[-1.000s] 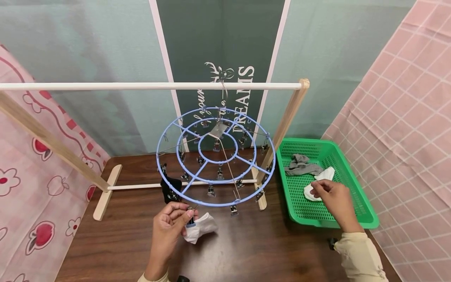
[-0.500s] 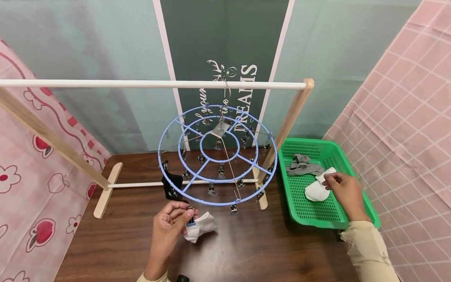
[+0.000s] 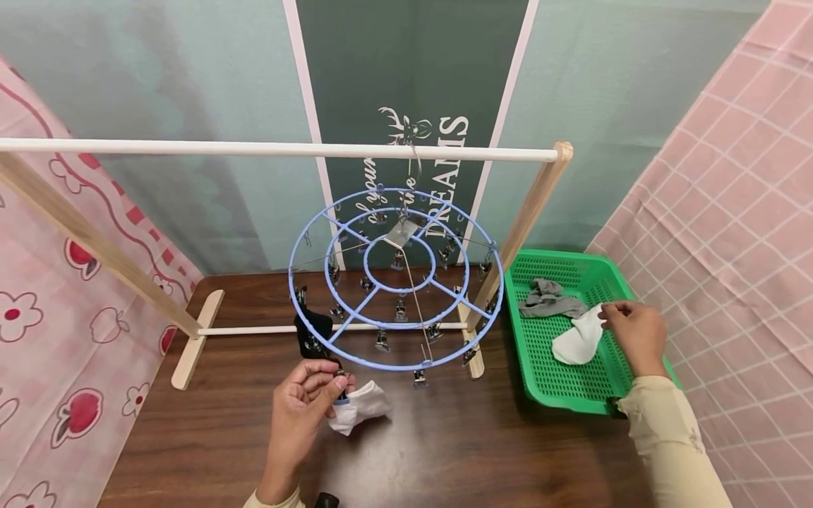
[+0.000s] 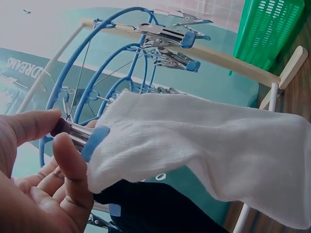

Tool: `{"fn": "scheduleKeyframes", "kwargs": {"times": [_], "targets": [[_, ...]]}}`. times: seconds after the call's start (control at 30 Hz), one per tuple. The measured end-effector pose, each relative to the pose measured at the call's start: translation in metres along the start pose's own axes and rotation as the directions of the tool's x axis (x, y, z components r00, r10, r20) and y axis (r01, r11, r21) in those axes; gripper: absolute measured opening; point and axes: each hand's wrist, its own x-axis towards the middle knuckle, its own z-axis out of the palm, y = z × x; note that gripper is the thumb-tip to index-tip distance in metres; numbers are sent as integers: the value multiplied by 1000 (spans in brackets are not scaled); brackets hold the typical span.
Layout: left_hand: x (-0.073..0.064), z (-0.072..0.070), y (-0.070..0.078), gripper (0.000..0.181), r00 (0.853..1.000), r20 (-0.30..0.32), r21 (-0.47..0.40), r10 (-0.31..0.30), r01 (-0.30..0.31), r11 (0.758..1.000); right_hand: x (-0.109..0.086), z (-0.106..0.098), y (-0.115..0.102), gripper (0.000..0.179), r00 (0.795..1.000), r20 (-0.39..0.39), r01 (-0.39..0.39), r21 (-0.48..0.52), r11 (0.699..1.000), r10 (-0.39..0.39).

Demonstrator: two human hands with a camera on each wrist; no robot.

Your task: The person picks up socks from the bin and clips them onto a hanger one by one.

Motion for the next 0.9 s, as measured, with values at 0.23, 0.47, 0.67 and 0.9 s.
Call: {"fn": "scheduleKeyframes", "kwargs": {"times": [0.23, 0.47, 0.67, 0.9], "targets": [[2, 0, 1, 20, 999, -33, 32, -1, 2, 999, 6, -1, 6, 37, 999, -10, -37, -5, 999, 36], [2, -1, 0, 19, 998, -58, 22, 30, -29, 999, 17, 2, 13, 35, 999, -25, -30, -25, 999, 29], [2, -1, 0, 19, 996, -55, -1, 66, -66, 998, 26, 8, 23, 34, 1000, -11, -7, -38, 999, 7], [6, 1, -1, 17, 988, -35, 31, 151, -150, 988, 39, 13, 31, 36, 996, 91, -18, -72, 997, 24]]}}
